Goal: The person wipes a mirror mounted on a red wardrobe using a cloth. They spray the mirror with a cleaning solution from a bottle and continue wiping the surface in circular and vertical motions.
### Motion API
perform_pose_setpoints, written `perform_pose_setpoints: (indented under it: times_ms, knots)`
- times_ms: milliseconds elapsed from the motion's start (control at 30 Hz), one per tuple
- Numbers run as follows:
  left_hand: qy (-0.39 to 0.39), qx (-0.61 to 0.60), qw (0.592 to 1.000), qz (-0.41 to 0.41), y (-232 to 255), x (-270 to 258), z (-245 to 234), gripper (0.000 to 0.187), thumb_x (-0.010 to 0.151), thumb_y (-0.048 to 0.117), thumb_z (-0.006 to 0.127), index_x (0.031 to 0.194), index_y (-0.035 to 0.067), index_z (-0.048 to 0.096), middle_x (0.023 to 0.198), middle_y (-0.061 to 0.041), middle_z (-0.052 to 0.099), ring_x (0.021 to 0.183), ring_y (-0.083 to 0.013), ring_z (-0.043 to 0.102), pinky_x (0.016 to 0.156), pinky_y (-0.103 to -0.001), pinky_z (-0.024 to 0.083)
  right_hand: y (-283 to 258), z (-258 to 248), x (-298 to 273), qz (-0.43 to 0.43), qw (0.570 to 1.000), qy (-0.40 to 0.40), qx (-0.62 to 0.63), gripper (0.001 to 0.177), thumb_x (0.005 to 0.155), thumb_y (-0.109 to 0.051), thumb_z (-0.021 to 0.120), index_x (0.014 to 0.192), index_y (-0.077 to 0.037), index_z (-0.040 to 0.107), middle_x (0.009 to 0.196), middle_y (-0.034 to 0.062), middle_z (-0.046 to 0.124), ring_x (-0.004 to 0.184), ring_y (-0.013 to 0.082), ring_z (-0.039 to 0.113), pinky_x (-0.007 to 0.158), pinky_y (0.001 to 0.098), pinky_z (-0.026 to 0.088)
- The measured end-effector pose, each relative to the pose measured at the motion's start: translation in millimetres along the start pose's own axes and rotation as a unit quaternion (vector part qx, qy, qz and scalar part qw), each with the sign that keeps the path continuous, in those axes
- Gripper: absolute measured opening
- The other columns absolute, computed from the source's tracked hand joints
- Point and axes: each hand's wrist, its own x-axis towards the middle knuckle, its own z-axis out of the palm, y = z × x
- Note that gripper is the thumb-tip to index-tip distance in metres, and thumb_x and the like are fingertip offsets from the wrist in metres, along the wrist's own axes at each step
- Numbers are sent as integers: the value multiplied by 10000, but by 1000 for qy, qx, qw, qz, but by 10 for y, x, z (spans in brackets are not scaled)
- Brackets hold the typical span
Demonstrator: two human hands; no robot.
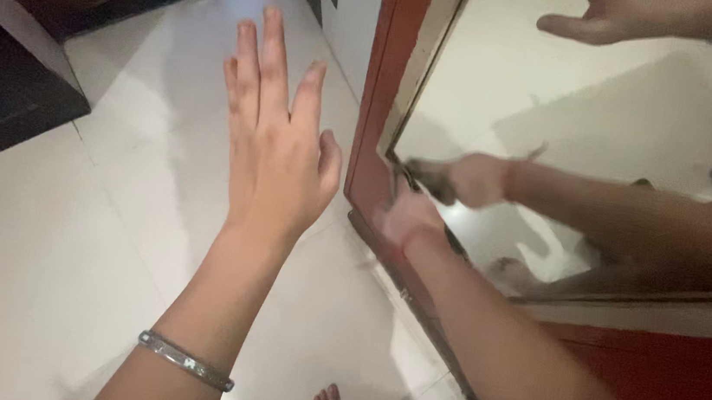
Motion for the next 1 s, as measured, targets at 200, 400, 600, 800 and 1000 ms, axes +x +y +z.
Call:
perform_pose_setpoints:
  times_ms: [200,400,600,800,1000]
  knots:
    - [15,3,1000,-19,31,67,-104,597,800,46,693,1384,-50,613,1681,-299,149,1570,-514,116,1272,-678,204,402,102,-245,49,996,-73,-28,928,926,-349,473,1707,-240,-17,1193,275,719,1033,374,771,977,424,611]
    - [13,11,1000,-8,60,4,-99,603,829,54,702,1417,-40,601,1690,-302,140,1581,-516,99,1290,-678,200,50,2,66,-31,999,3,-33,894,888,-350,569,1646,-245,108,1201,281,668,1073,419,675,989,490,528]
    - [-19,20,1000,-6,133,-191,-120,560,861,59,723,1395,-51,593,1715,-305,134,1605,-510,95,1310,-675,205,187,-12,-267,19,997,-19,78,865,873,-372,562,1637,-218,187,1238,302,672,1075,457,703,976,482,559]
    - [-18,22,1000,-12,252,-215,-38,601,811,61,724,1387,-61,600,1667,-323,152,1556,-521,105,1258,-686,202,832,183,-863,61,992,4,108,891,845,-377,589,1627,-265,178,1330,274,619,1164,405,672,1086,412,491]
    - [-30,8,1000,-5,405,-284,50,586,842,78,723,1398,-59,600,1685,-319,154,1577,-512,100,1286,-665,197,654,213,-486,-11,1000,7,16,882,874,-319,592,1642,-212,171,1181,285,682,1071,433,682,997,473,529]
